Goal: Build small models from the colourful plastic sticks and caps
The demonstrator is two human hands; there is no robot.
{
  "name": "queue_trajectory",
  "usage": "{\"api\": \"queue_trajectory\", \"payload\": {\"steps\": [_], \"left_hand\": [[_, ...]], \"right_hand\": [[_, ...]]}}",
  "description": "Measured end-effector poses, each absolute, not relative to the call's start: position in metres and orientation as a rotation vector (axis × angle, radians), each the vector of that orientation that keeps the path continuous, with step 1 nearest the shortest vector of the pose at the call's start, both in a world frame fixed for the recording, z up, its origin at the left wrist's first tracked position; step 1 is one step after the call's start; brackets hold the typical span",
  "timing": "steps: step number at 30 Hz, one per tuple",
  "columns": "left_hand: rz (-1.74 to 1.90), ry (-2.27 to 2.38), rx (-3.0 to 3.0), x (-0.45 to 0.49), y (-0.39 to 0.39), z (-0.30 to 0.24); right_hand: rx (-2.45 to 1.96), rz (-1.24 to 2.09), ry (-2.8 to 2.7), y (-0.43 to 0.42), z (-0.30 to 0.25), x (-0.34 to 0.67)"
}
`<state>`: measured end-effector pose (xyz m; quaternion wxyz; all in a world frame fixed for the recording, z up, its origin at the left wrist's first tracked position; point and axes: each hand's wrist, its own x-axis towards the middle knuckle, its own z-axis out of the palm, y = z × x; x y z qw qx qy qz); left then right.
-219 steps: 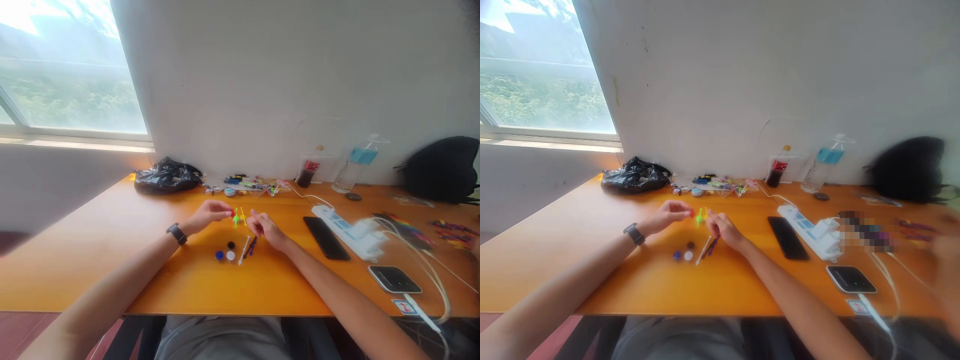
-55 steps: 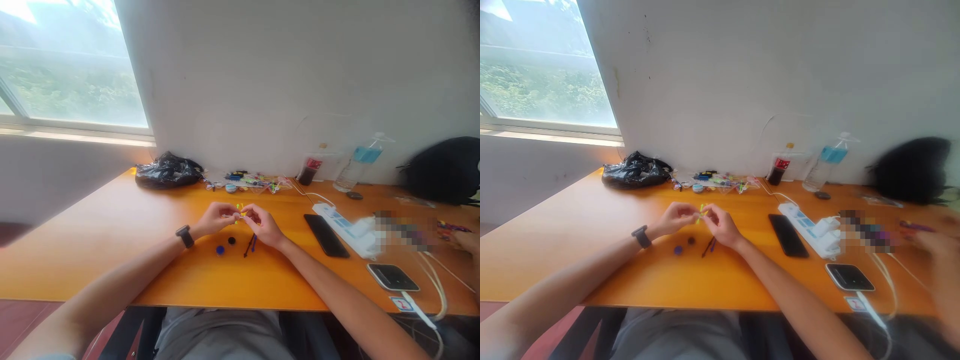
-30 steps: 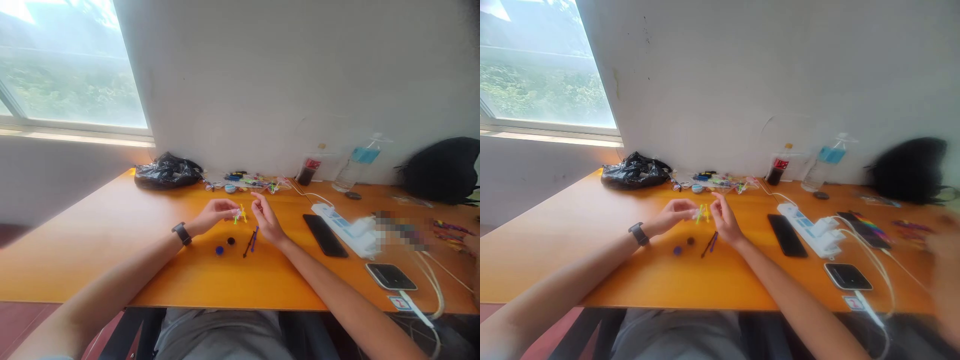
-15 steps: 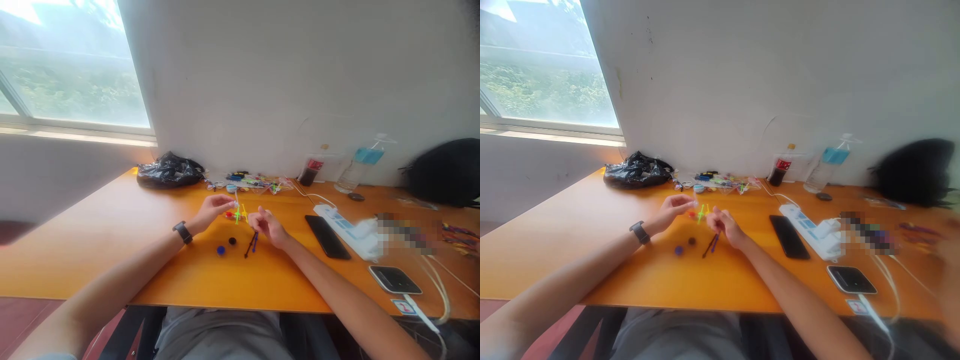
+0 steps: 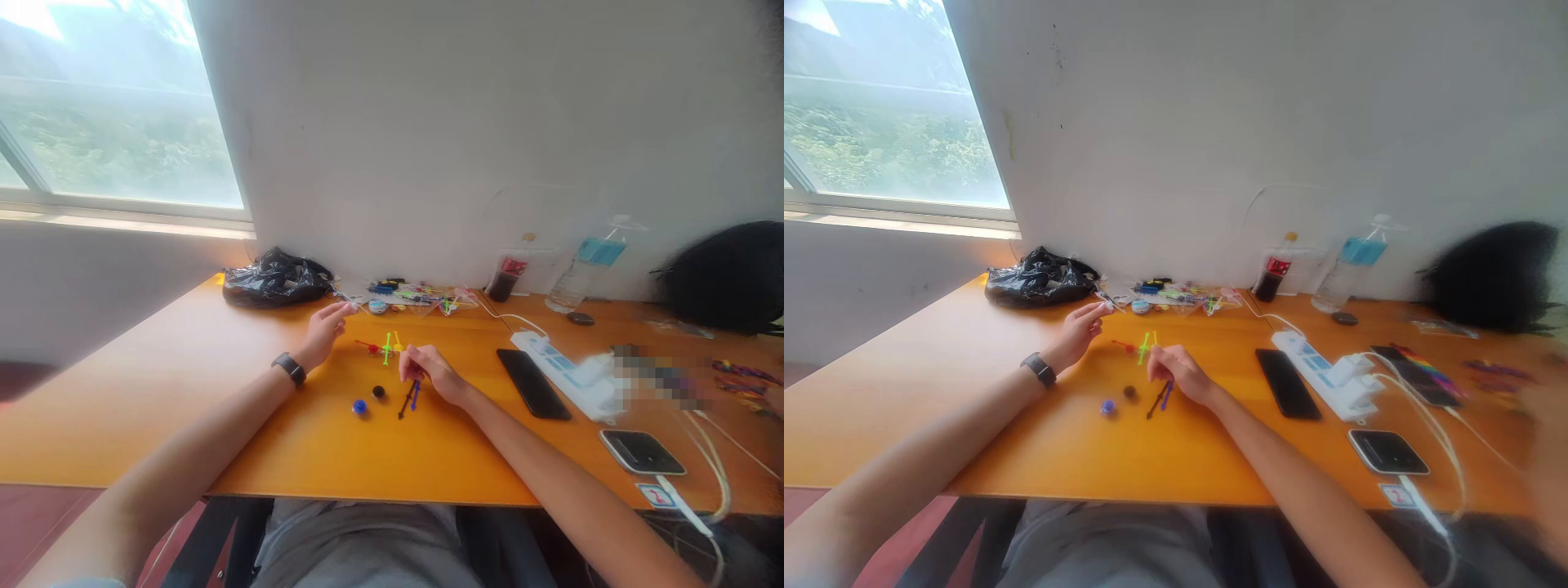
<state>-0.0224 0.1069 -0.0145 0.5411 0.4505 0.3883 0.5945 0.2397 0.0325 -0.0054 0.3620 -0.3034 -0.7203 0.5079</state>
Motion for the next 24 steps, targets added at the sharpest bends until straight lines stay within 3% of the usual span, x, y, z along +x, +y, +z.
{"api": "queue_trajectory", "payload": {"steps": [15,24], "left_hand": [[1.422,0.654,0.673,-0.028,0.122,-0.017],[1.386,0.993,1.36,-0.022,0.114,-0.031]], "right_hand": [[-0.791,1.36,-1.881,0.031,-0.005,0.238],[-0.876,1.172,-1.913,0.032,-0.002,0.237]]}}
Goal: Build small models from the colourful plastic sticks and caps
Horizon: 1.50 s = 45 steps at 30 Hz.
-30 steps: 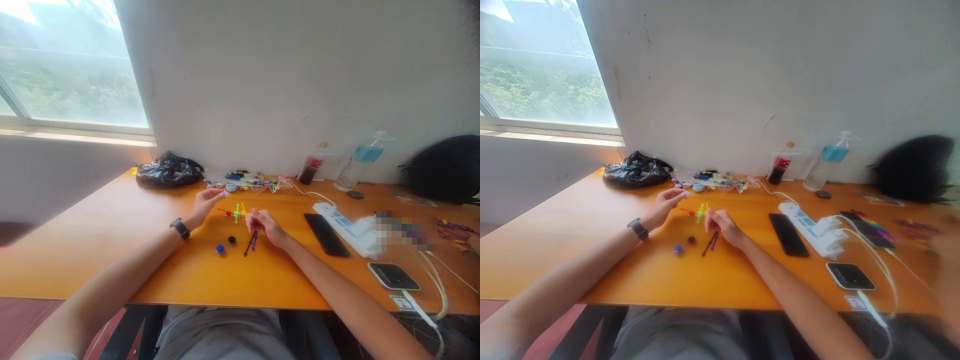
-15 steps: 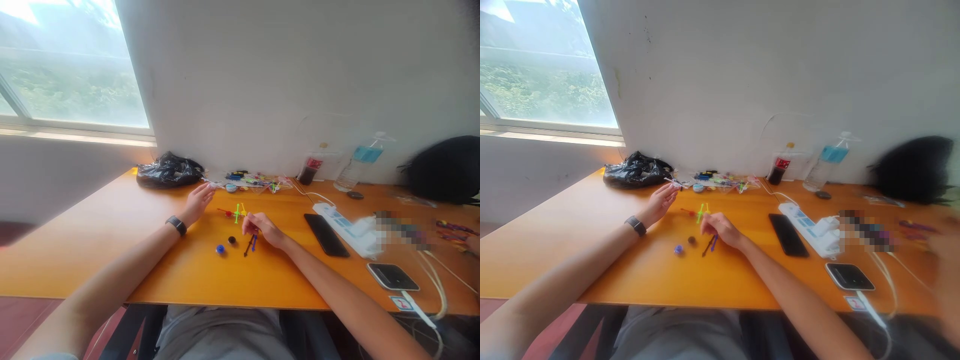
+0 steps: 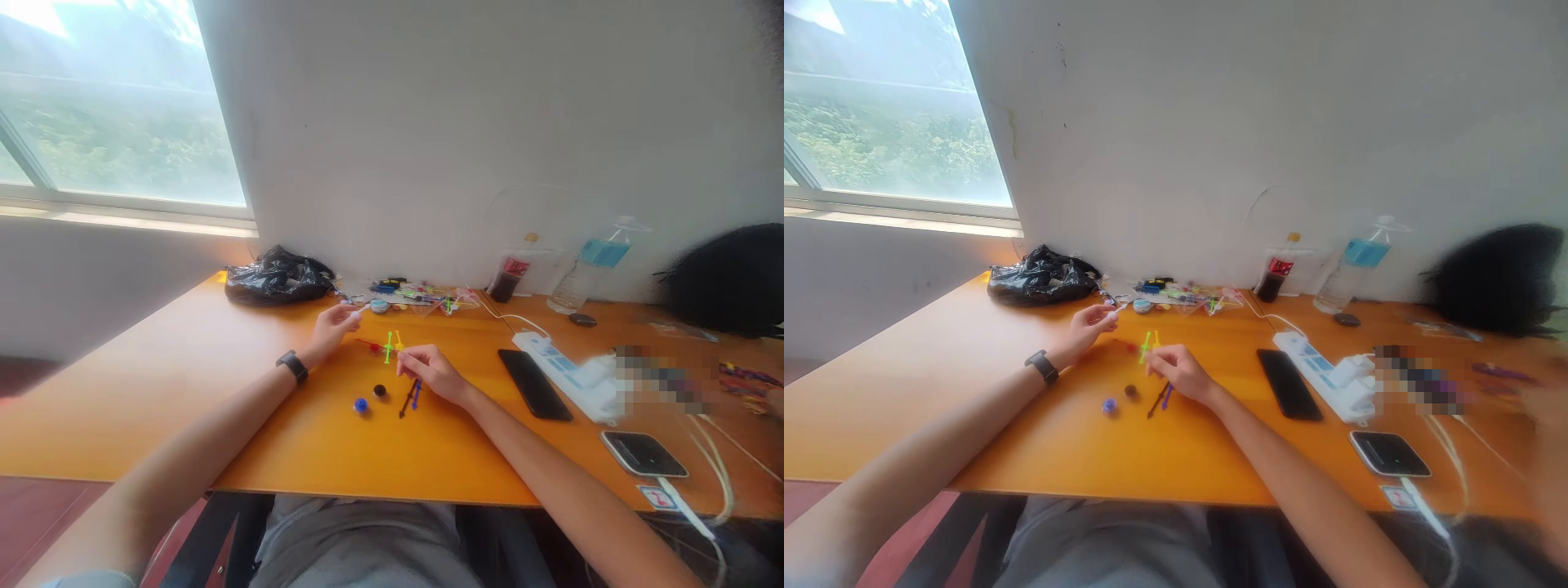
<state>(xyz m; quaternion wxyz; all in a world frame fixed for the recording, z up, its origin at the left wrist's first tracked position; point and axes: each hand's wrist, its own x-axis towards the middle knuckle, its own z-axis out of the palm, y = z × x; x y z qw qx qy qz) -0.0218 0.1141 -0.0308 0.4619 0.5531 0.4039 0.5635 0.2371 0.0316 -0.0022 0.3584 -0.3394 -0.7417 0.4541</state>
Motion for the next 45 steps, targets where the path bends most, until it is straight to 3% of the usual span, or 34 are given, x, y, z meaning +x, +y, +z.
{"api": "queue_trajectory", "payload": {"steps": [5,11,25,34,45], "left_hand": [[1.326,1.139,1.74,-0.023,0.116,-0.039],[1.084,1.144,1.78,-0.022,0.107,-0.036],[0.855,1.016,1.999,-0.02,0.097,-0.029],[1.309,0.888,2.32,-0.018,0.077,-0.007],[0.614,0.606,2.263,-0.01,0.063,0.008]], "right_hand": [[-0.955,1.061,-1.94,0.033,-0.002,0.236],[-0.968,0.991,-1.978,0.036,-0.006,0.237],[-1.006,1.171,-2.516,0.046,0.002,0.271],[-1.003,1.148,-2.432,0.05,-0.001,0.27],[-0.986,1.097,-2.228,0.046,0.004,0.265]]}}
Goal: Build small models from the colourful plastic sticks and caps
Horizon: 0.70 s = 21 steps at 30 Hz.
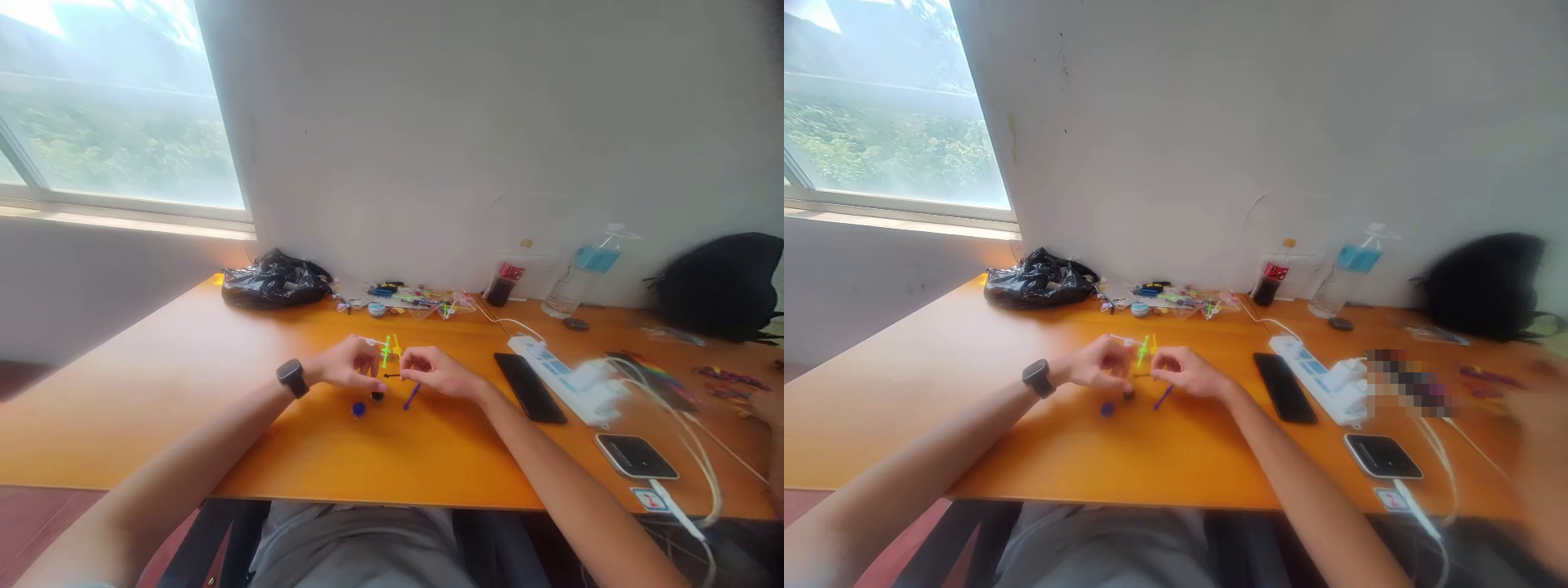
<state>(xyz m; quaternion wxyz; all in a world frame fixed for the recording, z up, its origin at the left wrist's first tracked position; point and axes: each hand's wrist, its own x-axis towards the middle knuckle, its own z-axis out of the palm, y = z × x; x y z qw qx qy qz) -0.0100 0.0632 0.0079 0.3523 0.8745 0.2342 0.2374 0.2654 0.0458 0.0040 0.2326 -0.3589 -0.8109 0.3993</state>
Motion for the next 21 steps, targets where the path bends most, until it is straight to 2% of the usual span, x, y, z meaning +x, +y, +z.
{"api": "queue_trajectory", "payload": {"steps": [9,21], "left_hand": [[0.306,0.524,2.109,-0.011,0.07,-0.002],[0.413,0.5,1.87,-0.008,0.069,0.001]], "right_hand": [[-0.927,1.157,-2.177,0.048,-0.006,0.26],[-0.933,1.253,-1.949,0.045,-0.002,0.255]]}}
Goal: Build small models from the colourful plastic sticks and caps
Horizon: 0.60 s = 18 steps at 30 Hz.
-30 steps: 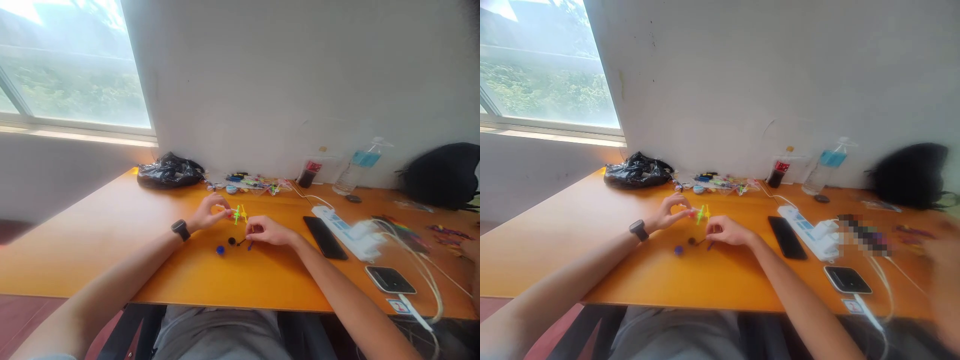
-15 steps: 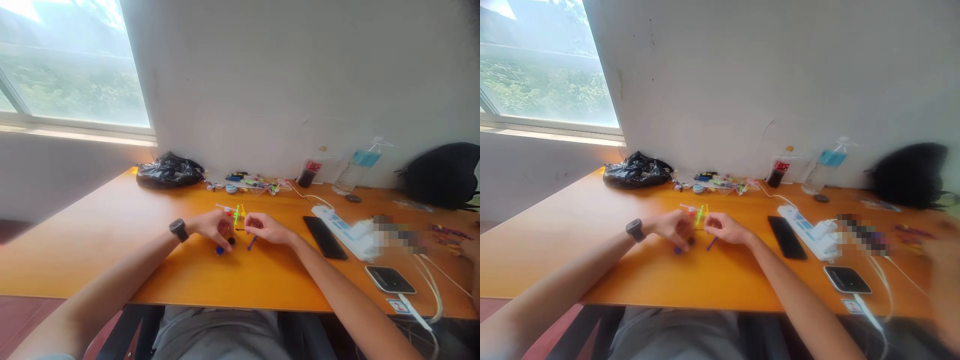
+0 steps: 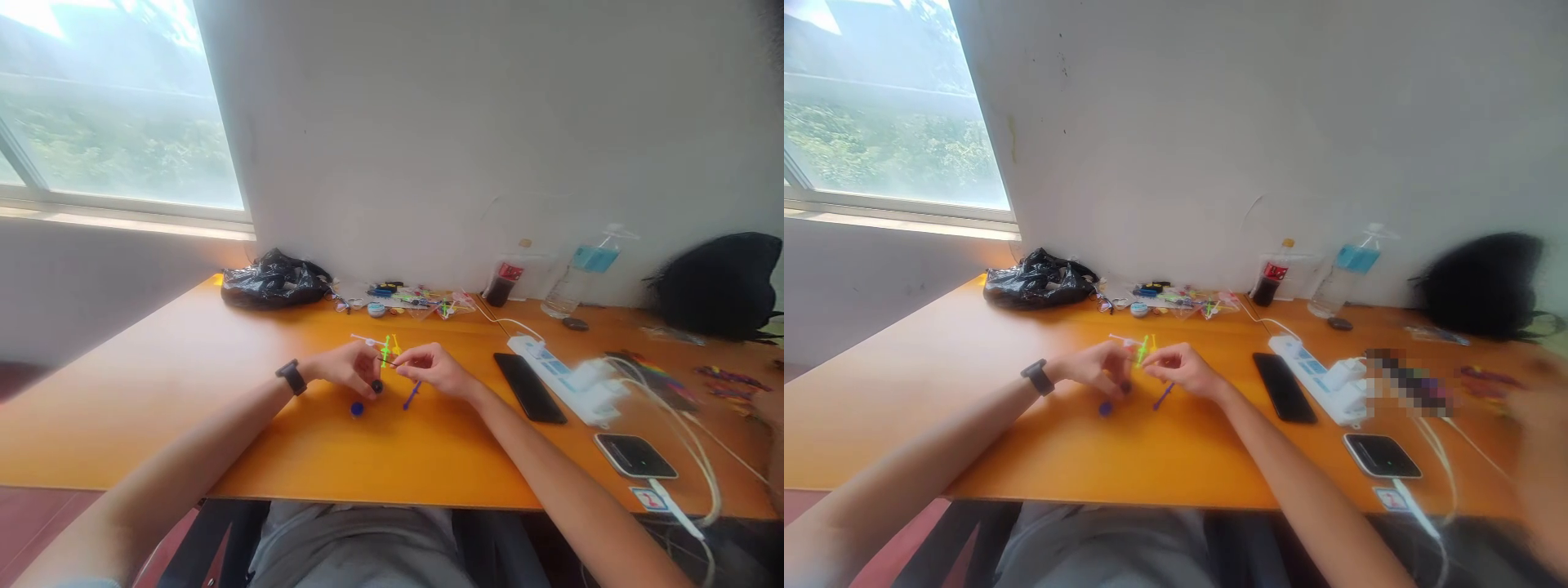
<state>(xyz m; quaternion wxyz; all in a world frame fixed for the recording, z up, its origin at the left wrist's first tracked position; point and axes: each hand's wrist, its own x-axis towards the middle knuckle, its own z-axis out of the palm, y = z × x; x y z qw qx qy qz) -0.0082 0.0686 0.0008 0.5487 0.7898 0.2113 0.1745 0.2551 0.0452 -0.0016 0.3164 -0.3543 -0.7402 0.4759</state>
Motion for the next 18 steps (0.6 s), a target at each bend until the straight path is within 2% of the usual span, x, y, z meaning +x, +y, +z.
{"api": "queue_trajectory", "payload": {"steps": [4,13,18], "left_hand": [[0.472,0.467,1.756,-0.008,0.07,0.001],[0.588,0.51,1.782,-0.009,0.073,-0.002],[0.589,0.511,1.799,-0.005,0.067,0.006]], "right_hand": [[-0.879,1.176,-1.98,0.042,0.003,0.253],[-0.861,1.406,-1.814,0.037,-0.003,0.242],[-0.822,1.409,-1.75,0.034,-0.004,0.237]]}}
